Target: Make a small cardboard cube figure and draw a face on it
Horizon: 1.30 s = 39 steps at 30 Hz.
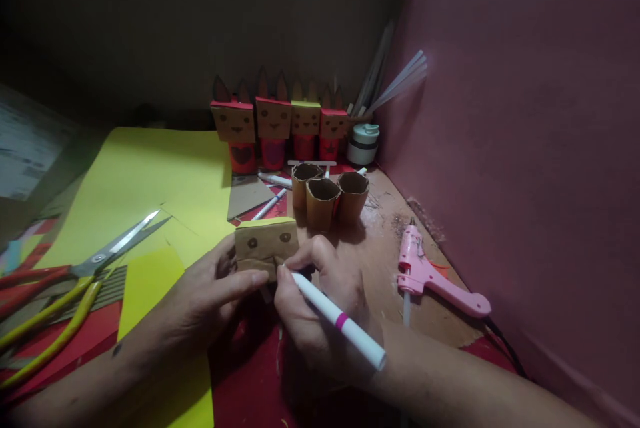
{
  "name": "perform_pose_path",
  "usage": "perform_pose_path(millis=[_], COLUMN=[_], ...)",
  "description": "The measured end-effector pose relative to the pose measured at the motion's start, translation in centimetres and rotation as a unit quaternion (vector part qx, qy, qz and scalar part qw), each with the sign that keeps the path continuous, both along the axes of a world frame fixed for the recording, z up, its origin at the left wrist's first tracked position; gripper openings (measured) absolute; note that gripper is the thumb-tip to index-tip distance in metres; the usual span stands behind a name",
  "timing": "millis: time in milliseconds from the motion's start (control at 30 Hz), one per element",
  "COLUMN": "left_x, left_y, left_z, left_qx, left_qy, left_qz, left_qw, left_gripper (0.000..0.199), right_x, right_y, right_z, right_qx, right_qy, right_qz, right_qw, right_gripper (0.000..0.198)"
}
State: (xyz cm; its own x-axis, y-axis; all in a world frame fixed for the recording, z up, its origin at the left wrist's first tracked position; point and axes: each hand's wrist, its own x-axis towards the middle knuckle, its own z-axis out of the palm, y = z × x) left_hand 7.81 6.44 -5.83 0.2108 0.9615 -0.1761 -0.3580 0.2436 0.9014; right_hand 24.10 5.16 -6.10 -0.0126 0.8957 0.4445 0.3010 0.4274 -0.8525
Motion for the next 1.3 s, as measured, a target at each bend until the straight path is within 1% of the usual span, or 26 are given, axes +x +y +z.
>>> perform_pose_path(millis=[233,400,567,700,900,1033,1167,1300], left_x=[-0.10,-0.02,-0.01,-0.05,-0.12,-0.05,0.00,-0.03], left_y=[0.15,0.26,0.28,0.43,0.41,0.25,0.28,0.28], left_z=[-0.04,-0.12,-0.26,-0.34,-0.38,-0.22,-0.15,-0.15], left_qx=[0.011,0.010,0.005,0.004,0.005,0.001,0.001,0.003], left_qy=[-0.007,-0.016,-0.022,-0.037,-0.037,-0.036,-0.035,-0.033], left_qz=[-0.003,-0.010,0.000,0.012,0.004,0.008,0.009,0.006], left_qw=[1.000,1.000,1.000,0.999,0.999,0.999,0.999,0.999], left_gripper=[0.061,0.063,0.057,0.053,0.052,0.051,0.050,0.050], right_x=[-0.13,-0.01,0.13,0.18,0.03,0.07,0.14,0.14], right_y=[-0.03,-0.03,0.14,0.24,-0.07,-0.01,0.13,0.14], right_z=[-0.03,0.27,0.45,0.34,0.23,0.23,0.13,0.03], right_qx=[-0.015,-0.011,-0.002,-0.004,0.001,0.009,0.004,0.014], right_qy=[0.023,0.015,0.010,0.002,0.015,0.003,0.005,0.004], right_qz=[-0.005,-0.001,-0.015,-0.012,-0.015,-0.019,-0.009,-0.007], right_qw=[1.000,1.000,1.000,1.000,1.000,1.000,1.000,1.000], right_gripper=[0.013,0.012,0.012,0.010,0.009,0.008,0.007,0.007])
